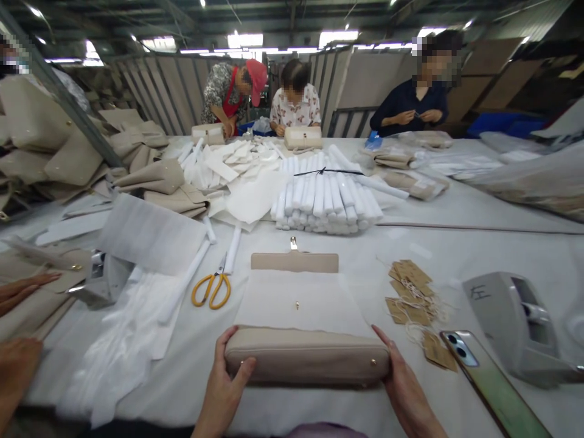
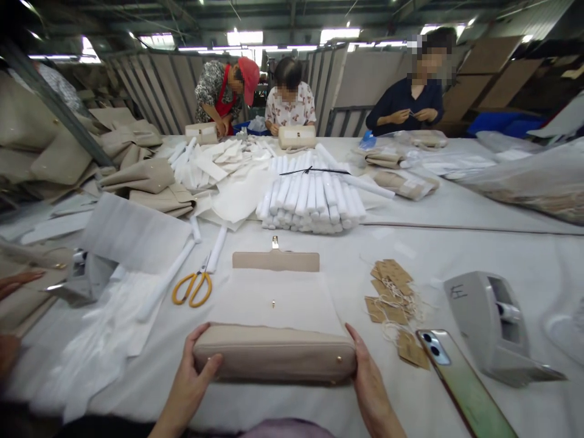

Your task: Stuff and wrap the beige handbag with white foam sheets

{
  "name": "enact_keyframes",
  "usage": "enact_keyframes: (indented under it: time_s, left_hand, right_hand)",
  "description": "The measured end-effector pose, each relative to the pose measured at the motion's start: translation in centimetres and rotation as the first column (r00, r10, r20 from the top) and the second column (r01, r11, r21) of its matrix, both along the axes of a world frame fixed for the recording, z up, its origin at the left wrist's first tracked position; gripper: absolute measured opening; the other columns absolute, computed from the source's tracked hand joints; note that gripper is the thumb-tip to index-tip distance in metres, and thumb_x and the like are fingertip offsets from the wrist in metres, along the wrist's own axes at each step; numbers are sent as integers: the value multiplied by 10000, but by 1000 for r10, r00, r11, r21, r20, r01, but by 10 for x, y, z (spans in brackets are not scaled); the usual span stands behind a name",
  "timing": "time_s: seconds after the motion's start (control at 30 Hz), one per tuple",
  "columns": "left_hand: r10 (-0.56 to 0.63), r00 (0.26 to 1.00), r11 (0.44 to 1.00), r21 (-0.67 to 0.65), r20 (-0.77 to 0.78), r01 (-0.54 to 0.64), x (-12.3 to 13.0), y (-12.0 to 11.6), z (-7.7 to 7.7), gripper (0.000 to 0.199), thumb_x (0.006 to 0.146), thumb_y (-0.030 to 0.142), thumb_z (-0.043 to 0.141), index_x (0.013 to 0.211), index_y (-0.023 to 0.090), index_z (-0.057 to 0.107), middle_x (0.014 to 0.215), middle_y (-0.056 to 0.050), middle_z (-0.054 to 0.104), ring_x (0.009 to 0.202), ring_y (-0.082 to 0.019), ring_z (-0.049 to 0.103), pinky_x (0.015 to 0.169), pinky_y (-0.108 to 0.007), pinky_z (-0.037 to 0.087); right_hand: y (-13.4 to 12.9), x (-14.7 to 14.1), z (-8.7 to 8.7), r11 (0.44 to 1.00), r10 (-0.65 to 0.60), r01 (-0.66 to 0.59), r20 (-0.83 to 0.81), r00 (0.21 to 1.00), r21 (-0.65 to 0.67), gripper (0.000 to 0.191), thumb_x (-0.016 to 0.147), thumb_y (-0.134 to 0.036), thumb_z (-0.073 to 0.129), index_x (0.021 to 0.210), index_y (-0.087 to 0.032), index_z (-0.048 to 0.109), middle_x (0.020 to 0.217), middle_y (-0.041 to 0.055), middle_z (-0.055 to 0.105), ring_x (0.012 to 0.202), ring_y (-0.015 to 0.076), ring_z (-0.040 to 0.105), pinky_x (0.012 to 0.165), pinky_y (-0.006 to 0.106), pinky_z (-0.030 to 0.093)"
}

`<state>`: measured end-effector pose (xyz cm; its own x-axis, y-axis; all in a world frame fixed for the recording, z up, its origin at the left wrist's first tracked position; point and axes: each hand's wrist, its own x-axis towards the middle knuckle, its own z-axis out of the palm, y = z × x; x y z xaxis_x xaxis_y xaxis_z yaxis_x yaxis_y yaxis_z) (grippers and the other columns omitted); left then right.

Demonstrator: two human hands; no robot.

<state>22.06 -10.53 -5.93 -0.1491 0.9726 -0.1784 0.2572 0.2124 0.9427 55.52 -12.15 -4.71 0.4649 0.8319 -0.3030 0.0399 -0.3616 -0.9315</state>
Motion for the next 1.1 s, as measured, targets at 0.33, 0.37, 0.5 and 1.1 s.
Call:
enact_keyframes:
  time_s: [0.33,0.37,0.5,1.1]
  left_hand:
    - [-51,896,884,398,-442,246,-22,58,75,353,885,366,516,1221,256,510,1340,-72,500,1280,-241,439,1108,-466,333]
    - [-152,855,837,395,-496,378,-18,72,88,320,895,348,506,1202,265,534,1357,-62,495,1291,-233,431,1115,-457,326]
    - [-582,576,566,223,-574,794,14,124,115,370,939,341,423,1296,276,492,1451,-30,429,1392,-197,288,1159,-426,256]
    - [-902,91,266,-376,-422,888,51,142,41,645,928,603,212,1436,223,326,1559,-109,191,1423,-391,100,1115,-596,163]
  right_hand:
    - [30,29,44,987,155,-158,227,962,-3,699,824,-651,463,1368,-212,452,1314,101,572,1293,278,442,1108,479,314]
    - [36,29,55,978,195,-209,321,927,12,659,828,-638,467,1336,-220,494,1301,97,583,1296,284,438,1113,487,303]
    - [60,12,94,856,447,-516,554,702,-36,508,891,-553,425,1239,-225,595,1315,84,571,1255,276,486,1107,481,322]
    - [118,-12,66,338,933,-895,230,277,-292,460,932,-495,383,1157,-193,648,1165,70,661,1078,248,591,985,387,435]
